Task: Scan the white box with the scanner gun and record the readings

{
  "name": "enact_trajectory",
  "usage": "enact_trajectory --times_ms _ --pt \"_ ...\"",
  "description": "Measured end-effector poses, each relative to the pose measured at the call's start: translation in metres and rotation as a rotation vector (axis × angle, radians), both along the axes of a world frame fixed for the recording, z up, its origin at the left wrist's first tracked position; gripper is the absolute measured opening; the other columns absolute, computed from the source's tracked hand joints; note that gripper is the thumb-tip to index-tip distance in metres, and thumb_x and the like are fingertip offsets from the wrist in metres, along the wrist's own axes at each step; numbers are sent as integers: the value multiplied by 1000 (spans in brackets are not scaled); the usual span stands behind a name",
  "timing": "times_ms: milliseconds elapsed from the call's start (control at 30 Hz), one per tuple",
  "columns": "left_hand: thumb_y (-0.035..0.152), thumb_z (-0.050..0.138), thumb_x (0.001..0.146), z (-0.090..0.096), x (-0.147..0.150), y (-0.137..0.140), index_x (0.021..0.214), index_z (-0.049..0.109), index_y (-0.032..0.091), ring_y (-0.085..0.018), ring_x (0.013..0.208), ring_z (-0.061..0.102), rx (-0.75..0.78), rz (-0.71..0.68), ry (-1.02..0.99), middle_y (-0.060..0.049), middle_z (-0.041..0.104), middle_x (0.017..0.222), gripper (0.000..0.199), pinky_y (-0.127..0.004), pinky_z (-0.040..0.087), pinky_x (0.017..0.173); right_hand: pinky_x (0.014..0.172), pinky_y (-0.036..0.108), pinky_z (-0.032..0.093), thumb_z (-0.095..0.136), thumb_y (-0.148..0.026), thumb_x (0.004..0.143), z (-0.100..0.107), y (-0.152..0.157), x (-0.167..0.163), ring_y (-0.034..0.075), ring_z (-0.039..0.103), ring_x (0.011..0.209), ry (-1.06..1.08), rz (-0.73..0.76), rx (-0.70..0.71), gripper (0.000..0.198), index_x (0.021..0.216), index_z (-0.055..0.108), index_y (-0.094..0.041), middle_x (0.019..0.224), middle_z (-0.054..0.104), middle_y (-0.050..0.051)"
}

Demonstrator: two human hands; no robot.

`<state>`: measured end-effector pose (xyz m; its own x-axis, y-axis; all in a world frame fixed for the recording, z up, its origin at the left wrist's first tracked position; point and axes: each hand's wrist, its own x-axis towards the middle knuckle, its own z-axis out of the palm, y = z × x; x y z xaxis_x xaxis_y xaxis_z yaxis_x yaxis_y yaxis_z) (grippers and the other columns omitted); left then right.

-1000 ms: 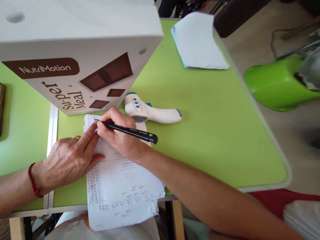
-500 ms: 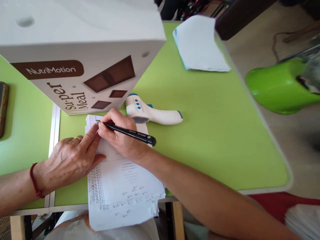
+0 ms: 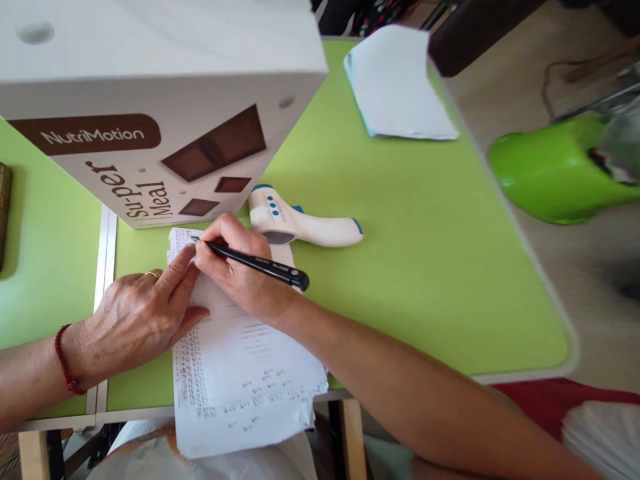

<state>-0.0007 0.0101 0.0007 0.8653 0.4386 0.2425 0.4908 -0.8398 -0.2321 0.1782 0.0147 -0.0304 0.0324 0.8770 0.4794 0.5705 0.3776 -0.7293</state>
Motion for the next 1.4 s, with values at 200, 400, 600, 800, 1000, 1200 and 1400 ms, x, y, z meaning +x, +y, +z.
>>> enact_trajectory --times_ms 200,400,600,800,1000,1200,1400 --pt "29 67 88 -1 0 0 116 70 -6 -19 47 62 -7 2 13 -30 64 133 45 -33 49 34 51 27 43 64 -25 85 0 0 1 10 49 50 6 31 1 16 74 52 -25 59 59 -7" --pt "29 72 84 1 0 -1 115 72 -5 -18 47 62 3 -3 -5 -28 66 131 46 -33 48 34 48 23 41 61 -19 87 -1 3 0 8 48 49 14 54 102 17 75 50 -24 59 56 -8" --pt "30 73 84 2 0 -1 116 72 -4 -18 47 63 2 7 11 -27 66 132 47 -33 49 35 48 24 41 60 -22 87 -3 4 1 8 45 48 -22 9 111 17 74 49 -24 58 56 -8" --pt "28 75 82 0 1 0 116 72 -5 -18 47 63 -11 4 -11 -27 66 131 48 -33 49 34 50 24 44 58 -22 87 -1 3 0 9 49 50 -51 7 113 15 75 49 -24 58 57 -7" --pt "28 75 81 1 0 1 113 73 -5 -19 47 63 -13 -8 -17 -27 67 130 46 -34 50 35 49 22 42 60 -18 85 -2 3 1 8 47 49 -44 22 117 17 72 49 -23 57 54 -9" --pt "28 76 80 1 1 2 108 73 -4 -20 46 63 -4 -14 -47 -27 69 126 43 -35 51 35 47 22 40 59 -17 84 -3 5 3 7 44 47 -19 -24 149 16 71 50 -23 58 56 -8" --pt "29 75 81 1 1 0 111 73 -4 -19 46 63 -11 -7 -29 -27 68 128 44 -34 50 34 49 22 41 58 -17 83 -2 5 3 8 45 49 -23 -3 137 16 71 50 -23 59 56 -8"
